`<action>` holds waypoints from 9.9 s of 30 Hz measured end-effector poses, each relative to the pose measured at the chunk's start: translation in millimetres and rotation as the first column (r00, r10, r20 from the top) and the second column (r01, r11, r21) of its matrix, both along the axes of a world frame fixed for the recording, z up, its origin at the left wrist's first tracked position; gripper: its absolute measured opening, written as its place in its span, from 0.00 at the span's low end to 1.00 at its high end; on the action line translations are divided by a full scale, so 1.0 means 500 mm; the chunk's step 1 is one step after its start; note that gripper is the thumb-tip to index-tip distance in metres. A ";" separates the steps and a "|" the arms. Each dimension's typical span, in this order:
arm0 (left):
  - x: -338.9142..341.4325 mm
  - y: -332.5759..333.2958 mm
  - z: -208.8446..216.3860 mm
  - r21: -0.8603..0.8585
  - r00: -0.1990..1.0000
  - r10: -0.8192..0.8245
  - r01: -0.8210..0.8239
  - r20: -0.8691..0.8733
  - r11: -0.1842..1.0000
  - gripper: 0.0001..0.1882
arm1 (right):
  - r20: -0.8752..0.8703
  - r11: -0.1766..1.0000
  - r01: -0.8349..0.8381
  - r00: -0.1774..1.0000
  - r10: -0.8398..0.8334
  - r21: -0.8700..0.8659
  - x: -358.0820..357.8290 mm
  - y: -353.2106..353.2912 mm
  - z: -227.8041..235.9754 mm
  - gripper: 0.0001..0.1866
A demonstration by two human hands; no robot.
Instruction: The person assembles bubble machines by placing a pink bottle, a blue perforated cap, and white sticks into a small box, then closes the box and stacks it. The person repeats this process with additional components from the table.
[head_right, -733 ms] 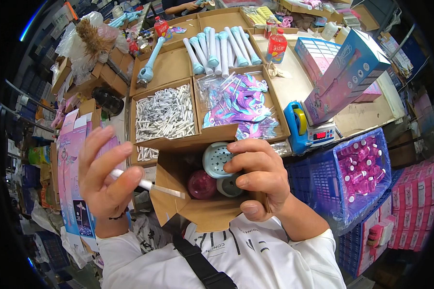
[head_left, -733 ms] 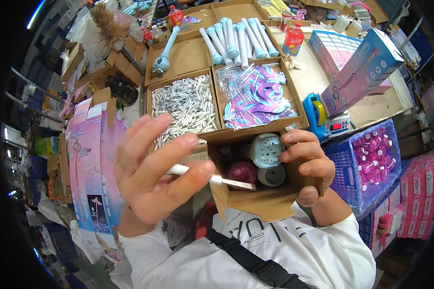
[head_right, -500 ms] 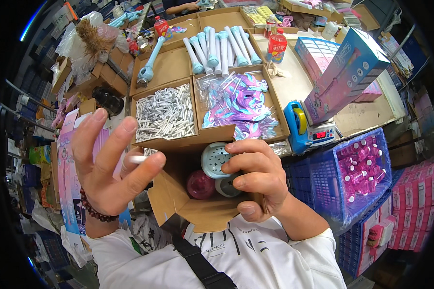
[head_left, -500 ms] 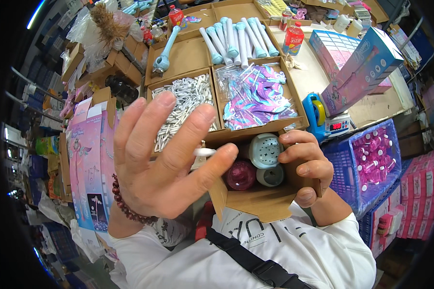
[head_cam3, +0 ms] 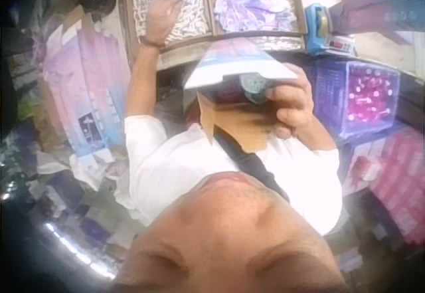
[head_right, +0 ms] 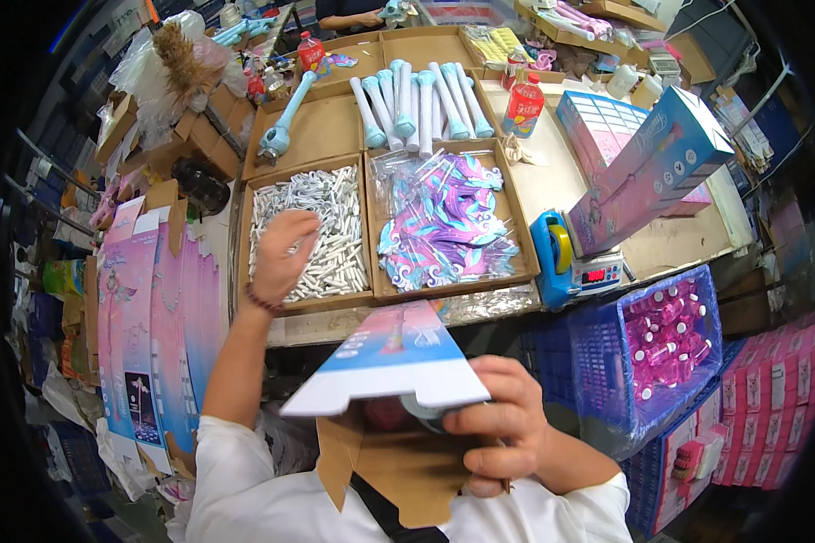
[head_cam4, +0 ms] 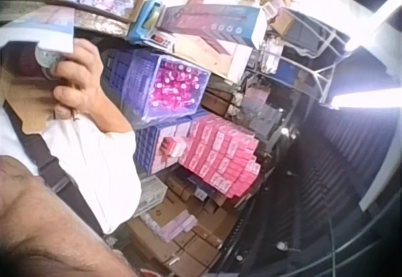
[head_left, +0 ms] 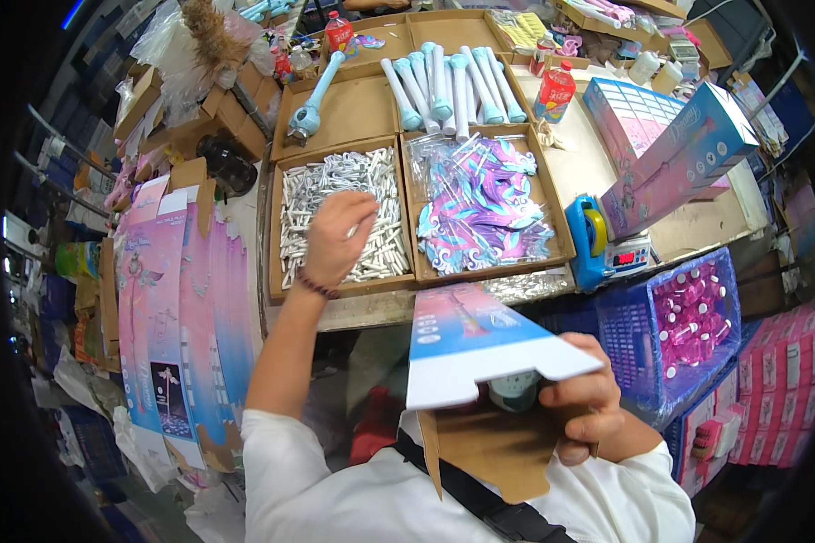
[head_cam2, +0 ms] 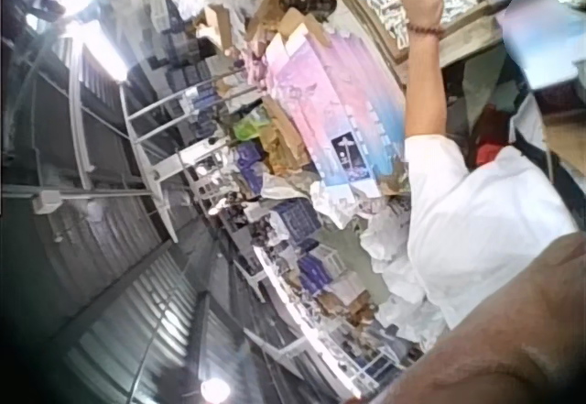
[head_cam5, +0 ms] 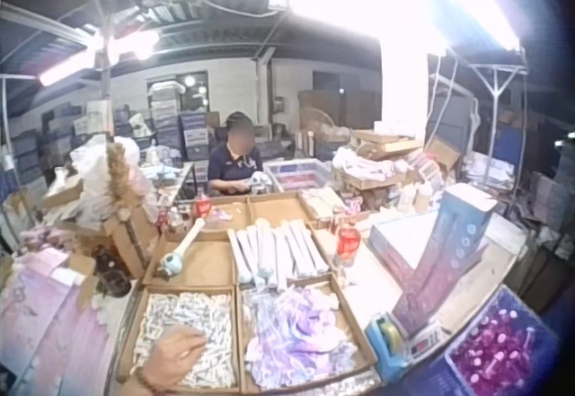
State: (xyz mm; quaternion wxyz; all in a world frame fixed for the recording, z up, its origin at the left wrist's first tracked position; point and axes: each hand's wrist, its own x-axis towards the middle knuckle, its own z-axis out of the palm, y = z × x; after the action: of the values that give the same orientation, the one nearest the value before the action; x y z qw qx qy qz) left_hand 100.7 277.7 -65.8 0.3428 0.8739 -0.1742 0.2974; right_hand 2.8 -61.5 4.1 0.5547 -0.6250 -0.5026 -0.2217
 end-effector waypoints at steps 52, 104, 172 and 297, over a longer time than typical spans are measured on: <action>-0.234 -0.152 0.115 -0.434 0.875 -0.479 0.457 0.066 0.776 0.38 | -0.024 0.958 0.034 0.999 -0.029 0.284 0.119 0.044 0.002 0.28; -0.205 -0.154 0.181 -0.527 0.913 -0.298 0.114 -0.280 0.842 0.37 | -0.080 0.216 0.073 0.777 -0.624 -0.974 0.998 -0.090 -0.722 0.12; -0.253 -0.208 0.150 -0.326 0.943 -0.332 0.324 0.033 0.888 0.54 | 0.295 0.527 0.201 0.950 0.101 -0.826 0.125 -0.062 0.480 0.14; -0.245 -0.195 0.165 -0.212 0.944 -0.324 0.329 0.061 0.920 0.47 | -0.240 0.590 -0.271 0.962 0.132 -0.760 0.099 0.068 0.391 0.09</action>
State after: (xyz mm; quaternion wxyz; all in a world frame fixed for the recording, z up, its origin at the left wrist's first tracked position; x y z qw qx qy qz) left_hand -21.9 180.3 16.7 0.4797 0.7856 -0.2877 0.2644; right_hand 52.4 -27.6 199.8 0.2837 -0.7588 -0.5704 0.1357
